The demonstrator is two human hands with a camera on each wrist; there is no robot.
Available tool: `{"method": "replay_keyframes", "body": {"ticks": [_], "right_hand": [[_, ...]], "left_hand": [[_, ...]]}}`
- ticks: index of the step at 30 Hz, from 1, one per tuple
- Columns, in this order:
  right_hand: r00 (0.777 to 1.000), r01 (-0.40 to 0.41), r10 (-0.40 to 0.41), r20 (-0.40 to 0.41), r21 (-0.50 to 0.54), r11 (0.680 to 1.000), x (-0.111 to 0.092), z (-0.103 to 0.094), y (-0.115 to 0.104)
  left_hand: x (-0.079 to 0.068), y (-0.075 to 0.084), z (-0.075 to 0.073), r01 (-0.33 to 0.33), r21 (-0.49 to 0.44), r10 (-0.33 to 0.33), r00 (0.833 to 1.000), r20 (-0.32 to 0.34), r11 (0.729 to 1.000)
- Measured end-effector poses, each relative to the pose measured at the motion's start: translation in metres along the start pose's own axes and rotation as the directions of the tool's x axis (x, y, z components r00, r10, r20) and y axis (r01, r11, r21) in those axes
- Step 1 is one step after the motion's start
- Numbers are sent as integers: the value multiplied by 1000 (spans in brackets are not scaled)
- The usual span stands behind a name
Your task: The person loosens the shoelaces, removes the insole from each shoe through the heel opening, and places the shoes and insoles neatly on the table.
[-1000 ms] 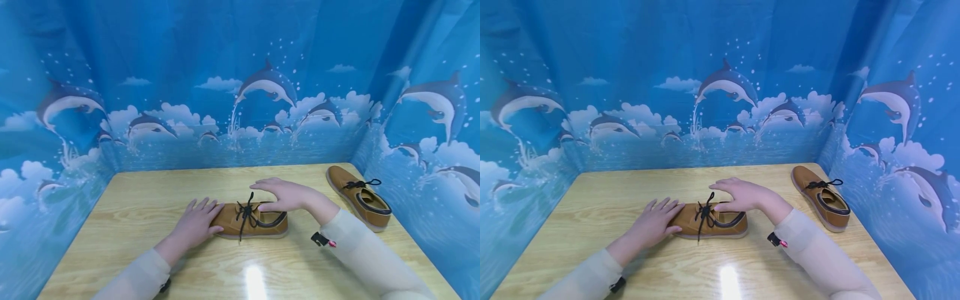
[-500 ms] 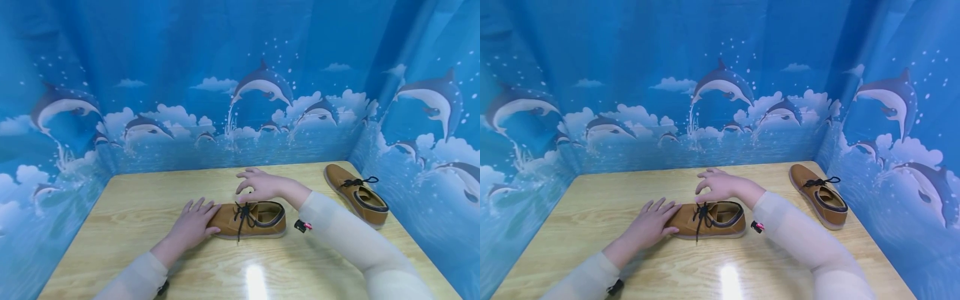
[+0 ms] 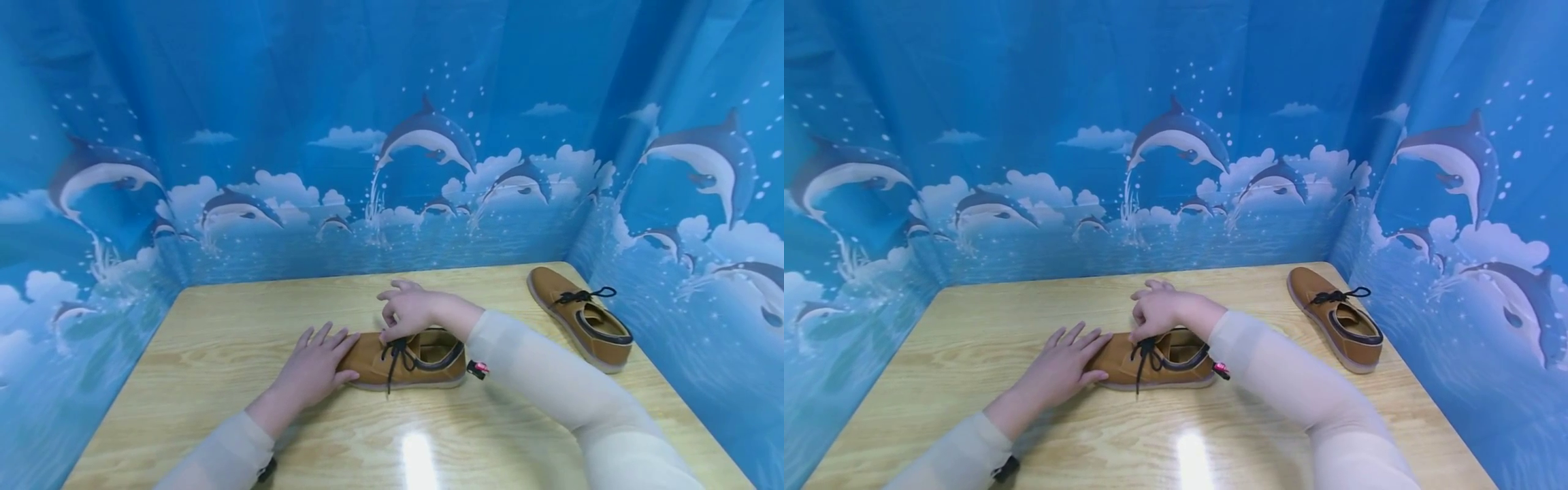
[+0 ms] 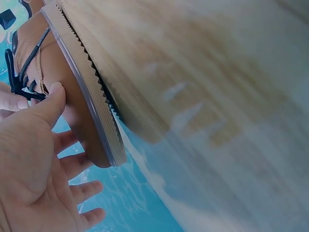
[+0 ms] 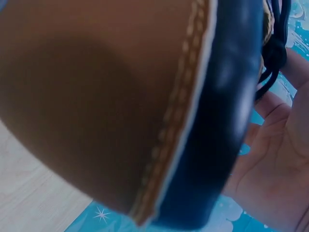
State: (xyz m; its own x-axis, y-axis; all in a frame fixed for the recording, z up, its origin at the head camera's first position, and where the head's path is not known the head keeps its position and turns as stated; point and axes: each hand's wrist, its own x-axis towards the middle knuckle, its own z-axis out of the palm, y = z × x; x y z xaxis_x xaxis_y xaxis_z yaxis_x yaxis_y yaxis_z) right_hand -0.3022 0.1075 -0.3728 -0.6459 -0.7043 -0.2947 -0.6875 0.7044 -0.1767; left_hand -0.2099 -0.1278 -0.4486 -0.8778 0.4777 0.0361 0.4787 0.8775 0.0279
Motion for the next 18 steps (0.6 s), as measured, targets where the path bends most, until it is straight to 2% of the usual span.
{"method": "replay_keyframes", "body": {"ticks": [10, 18], "right_hand": [[996, -64, 66, 55, -39, 997, 8, 6, -6], [996, -25, 22, 82, 35, 999, 8, 2, -9]], "left_hand": [[-1, 0, 2, 6, 5, -6, 1000, 9, 1000], [2, -1, 2, 5, 20, -5, 1000, 16, 1000]]}}
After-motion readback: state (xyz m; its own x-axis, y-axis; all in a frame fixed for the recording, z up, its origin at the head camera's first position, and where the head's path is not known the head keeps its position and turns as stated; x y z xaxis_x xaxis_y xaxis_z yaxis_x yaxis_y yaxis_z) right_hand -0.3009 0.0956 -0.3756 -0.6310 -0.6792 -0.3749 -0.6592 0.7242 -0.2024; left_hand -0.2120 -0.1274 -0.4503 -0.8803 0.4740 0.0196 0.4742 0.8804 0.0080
